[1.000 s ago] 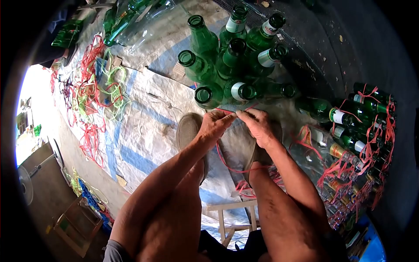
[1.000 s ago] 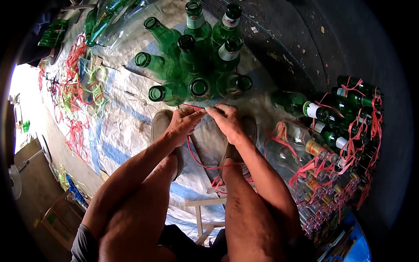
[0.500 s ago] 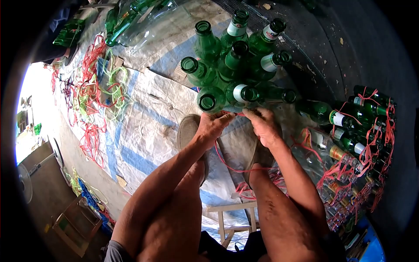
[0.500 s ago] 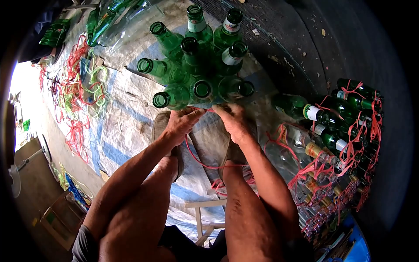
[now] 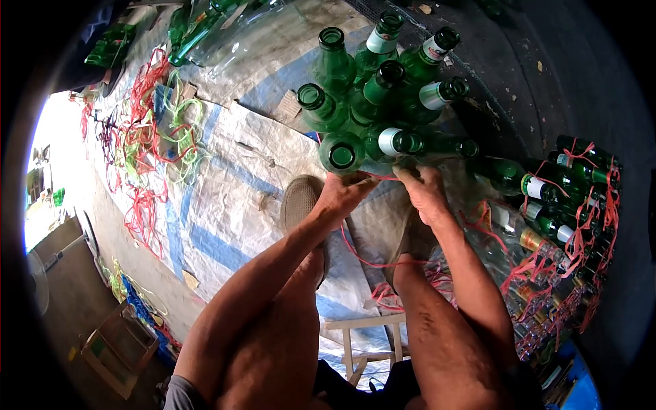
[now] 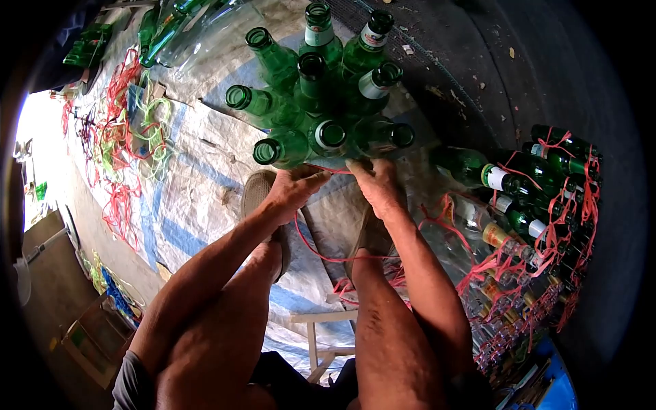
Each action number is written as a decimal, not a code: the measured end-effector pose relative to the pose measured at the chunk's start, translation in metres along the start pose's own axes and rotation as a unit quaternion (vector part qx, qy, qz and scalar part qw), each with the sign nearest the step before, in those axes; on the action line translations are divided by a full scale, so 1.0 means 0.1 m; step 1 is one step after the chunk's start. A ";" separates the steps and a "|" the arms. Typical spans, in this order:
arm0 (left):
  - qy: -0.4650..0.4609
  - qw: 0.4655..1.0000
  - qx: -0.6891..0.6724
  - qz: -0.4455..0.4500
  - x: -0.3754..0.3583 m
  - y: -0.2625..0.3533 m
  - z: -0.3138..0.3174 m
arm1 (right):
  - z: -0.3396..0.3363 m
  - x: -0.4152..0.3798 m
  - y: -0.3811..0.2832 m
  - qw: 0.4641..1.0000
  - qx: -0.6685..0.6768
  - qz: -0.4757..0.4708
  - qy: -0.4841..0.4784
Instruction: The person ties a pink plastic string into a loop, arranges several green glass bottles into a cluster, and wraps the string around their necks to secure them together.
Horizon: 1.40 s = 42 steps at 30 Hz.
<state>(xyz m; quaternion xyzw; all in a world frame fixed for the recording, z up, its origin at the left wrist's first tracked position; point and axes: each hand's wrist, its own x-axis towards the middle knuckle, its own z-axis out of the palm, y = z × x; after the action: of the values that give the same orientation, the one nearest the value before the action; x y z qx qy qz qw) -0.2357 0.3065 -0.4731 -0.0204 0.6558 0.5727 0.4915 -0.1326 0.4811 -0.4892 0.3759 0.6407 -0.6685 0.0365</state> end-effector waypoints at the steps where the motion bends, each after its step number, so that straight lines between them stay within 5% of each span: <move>1: 0.000 1.000 0.002 -0.007 0.01 -0.01 0.00 | -0.01 0.00 -0.01 1.000 0.000 -0.002 0.001; 12: 0.000 1.000 -0.003 -0.001 0.08 -0.13 0.00 | 0.00 0.02 0.05 0.998 -0.028 -0.047 0.026; 26: 0.004 1.000 0.017 0.009 -0.01 -0.07 -0.03 | 0.06 -0.06 0.11 0.989 -0.133 0.025 0.062; 42: 0.004 0.998 0.066 -0.011 -0.15 -0.02 -0.18 | 0.25 -0.23 0.11 0.997 -0.050 0.028 0.056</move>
<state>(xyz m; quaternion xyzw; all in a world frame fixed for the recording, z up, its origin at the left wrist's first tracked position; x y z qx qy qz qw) -0.2378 0.2837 -0.4670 0.0026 0.6936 0.5227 0.4957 -0.1217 0.4475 -0.4887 0.4283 0.6635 -0.6123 0.0386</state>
